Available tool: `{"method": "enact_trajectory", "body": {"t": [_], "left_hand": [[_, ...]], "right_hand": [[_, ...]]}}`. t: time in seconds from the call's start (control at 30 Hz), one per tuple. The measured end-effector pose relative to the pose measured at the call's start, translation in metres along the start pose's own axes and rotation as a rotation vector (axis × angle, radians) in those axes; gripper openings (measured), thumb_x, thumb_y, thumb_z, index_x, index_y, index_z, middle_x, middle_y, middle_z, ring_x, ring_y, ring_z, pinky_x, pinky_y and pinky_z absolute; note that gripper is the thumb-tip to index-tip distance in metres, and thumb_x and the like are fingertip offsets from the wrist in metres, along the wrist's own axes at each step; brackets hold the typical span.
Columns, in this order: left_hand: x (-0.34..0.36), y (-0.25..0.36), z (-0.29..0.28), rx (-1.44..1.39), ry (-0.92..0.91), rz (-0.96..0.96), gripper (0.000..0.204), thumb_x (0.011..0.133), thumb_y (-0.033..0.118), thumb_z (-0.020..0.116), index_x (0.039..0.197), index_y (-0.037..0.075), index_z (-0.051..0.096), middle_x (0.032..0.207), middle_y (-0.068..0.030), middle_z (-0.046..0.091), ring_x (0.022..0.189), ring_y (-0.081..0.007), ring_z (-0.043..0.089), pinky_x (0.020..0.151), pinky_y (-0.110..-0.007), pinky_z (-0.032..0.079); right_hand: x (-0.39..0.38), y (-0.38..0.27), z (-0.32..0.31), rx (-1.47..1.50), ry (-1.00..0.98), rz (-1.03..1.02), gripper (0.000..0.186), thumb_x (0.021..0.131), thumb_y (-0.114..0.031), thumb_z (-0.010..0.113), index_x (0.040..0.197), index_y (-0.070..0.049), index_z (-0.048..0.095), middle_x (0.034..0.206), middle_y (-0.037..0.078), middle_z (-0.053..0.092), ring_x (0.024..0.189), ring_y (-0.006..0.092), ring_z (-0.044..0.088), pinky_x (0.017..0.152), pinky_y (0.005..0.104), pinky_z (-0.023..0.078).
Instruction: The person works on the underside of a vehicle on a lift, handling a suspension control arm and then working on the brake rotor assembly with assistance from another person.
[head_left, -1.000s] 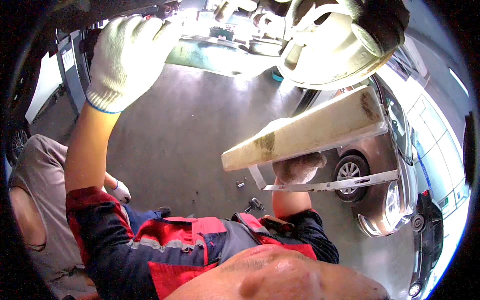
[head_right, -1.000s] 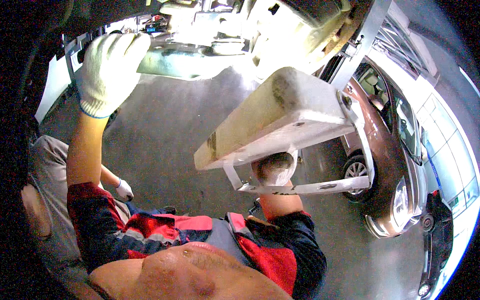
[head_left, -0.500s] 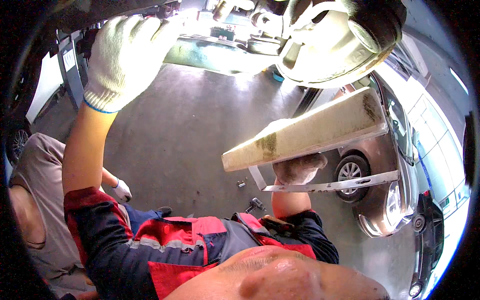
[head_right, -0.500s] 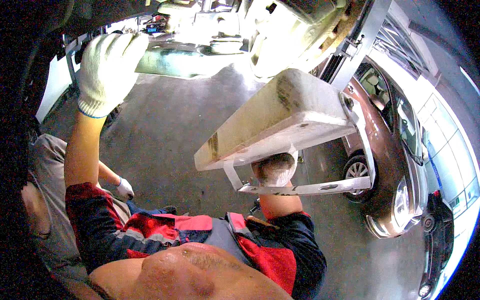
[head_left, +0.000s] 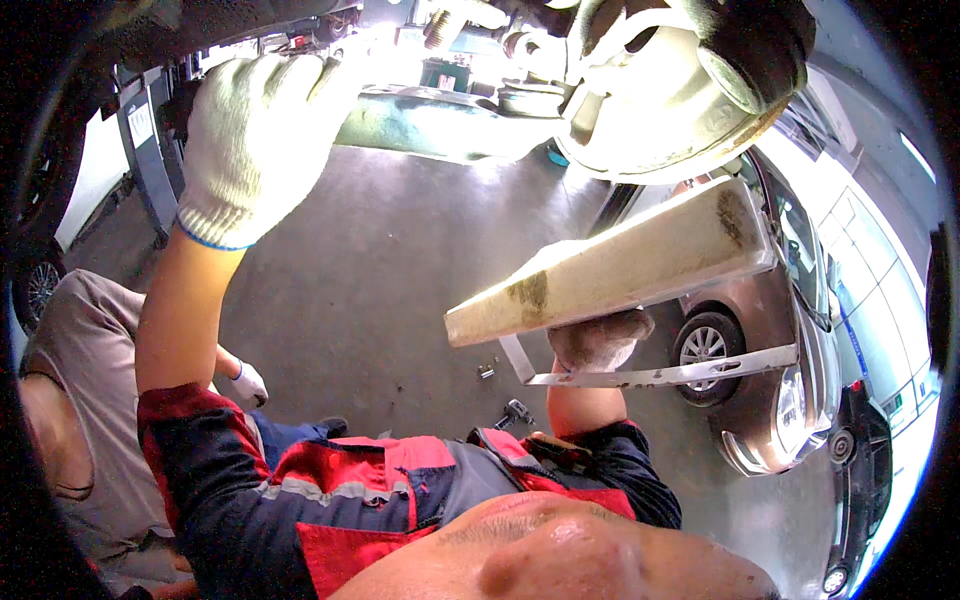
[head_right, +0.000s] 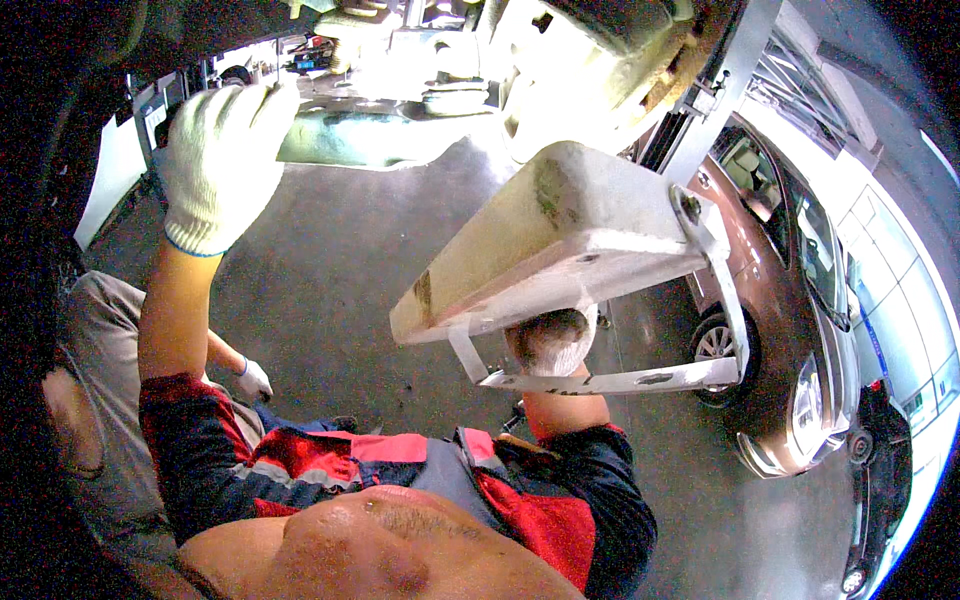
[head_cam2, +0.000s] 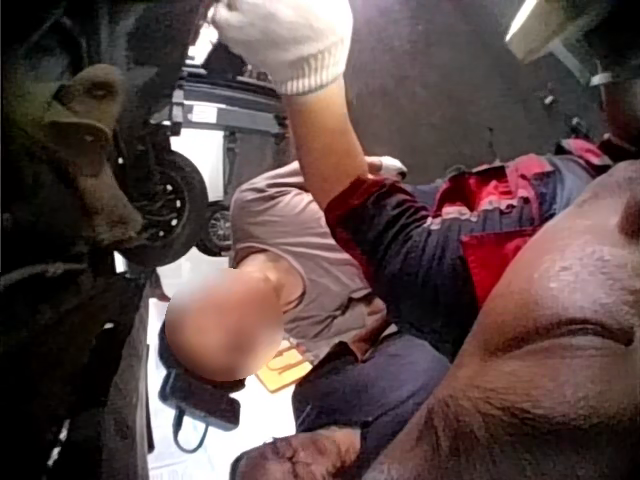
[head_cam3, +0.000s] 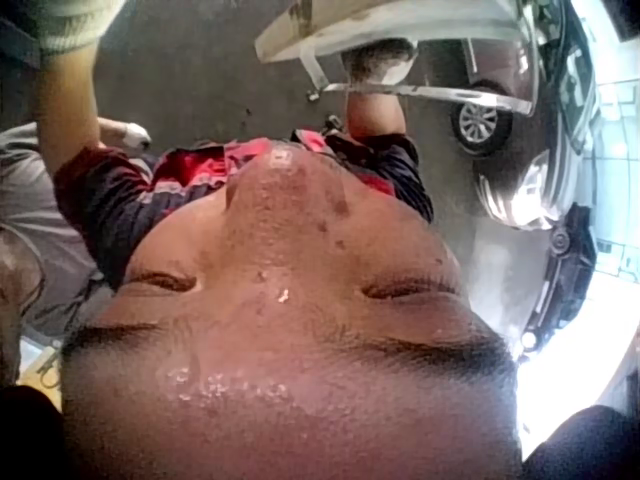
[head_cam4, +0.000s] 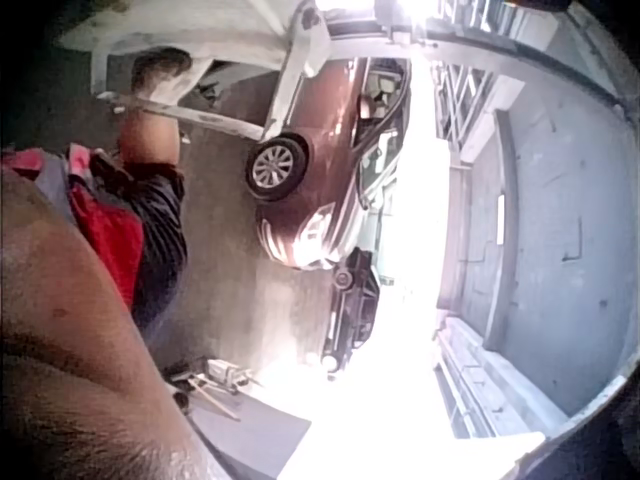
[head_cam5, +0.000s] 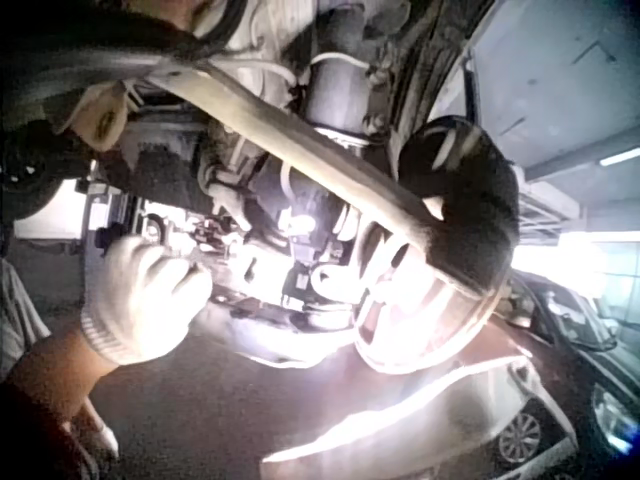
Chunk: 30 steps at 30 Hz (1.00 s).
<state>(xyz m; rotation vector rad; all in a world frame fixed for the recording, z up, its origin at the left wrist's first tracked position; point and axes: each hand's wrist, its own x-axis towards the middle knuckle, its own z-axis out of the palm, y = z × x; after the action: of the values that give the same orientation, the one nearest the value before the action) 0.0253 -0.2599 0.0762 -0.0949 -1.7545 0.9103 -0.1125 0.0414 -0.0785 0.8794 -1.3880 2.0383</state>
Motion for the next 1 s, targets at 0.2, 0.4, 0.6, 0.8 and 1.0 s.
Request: {"method": "enact_trajectory", "body": {"t": [0.2,0.4,0.6,0.8,1.0], "left_hand": [[0.006,0.004,-0.017,0.043,0.015,0.011,0.042,0.074,0.012,0.065,0.116,0.009,0.064,0.098,-0.0055,0.064,0.086,-0.0244,0.062,0.076,-0.04,0.051],[0.01,0.003,-0.017,0.013,-0.025,-0.04,0.037,0.074,0.011,0.065,0.111,0.011,0.064,0.1,-0.0036,0.064,0.087,-0.0236,0.063,0.076,-0.04,0.051],[0.008,0.001,-0.016,0.025,-0.057,-0.054,0.039,0.073,0.011,0.066,0.112,0.012,0.064,0.099,-0.0032,0.063,0.088,-0.0235,0.063,0.076,-0.04,0.051],[-0.002,0.007,-0.011,-0.023,-0.038,-0.062,0.043,0.068,0.01,0.069,0.111,0.01,0.064,0.099,-0.0056,0.063,0.089,-0.0257,0.062,0.075,-0.041,0.049],[0.002,-0.001,-0.008,-0.01,-0.069,-0.025,0.05,0.067,0.011,0.068,0.117,0.01,0.063,0.101,-0.0066,0.063,0.092,-0.026,0.061,0.081,-0.041,0.049]], "right_hand": [[0.004,0.054,-0.02,0.18,0.078,-0.062,0.041,0.077,-0.011,0.082,0.11,0.003,0.064,0.105,0.011,0.07,0.088,0.0182,0.068,0.082,0.0353,0.055],[0.001,0.018,0.007,0.236,0.088,0.096,0.038,0.076,-0.011,0.082,0.107,0.003,0.066,0.103,0.011,0.071,0.087,0.0185,0.068,0.081,0.0347,0.056],[0.001,0.002,0.012,0.245,0.091,0.185,0.035,0.075,-0.012,0.082,0.103,0.003,0.067,0.102,0.011,0.071,0.086,0.0188,0.069,0.08,0.0342,0.056],[-0.002,-0.016,0.02,0.558,0.166,0.516,0.033,0.075,-0.011,0.083,0.101,0.002,0.068,0.1,0.011,0.072,0.086,0.019,0.069,0.079,0.0337,0.057],[-0.001,-0.014,0.018,0.668,0.2,0.531,0.031,0.077,-0.013,0.082,0.102,0.001,0.069,0.099,0.01,0.072,0.086,0.0178,0.069,0.079,0.033,0.056]]}}
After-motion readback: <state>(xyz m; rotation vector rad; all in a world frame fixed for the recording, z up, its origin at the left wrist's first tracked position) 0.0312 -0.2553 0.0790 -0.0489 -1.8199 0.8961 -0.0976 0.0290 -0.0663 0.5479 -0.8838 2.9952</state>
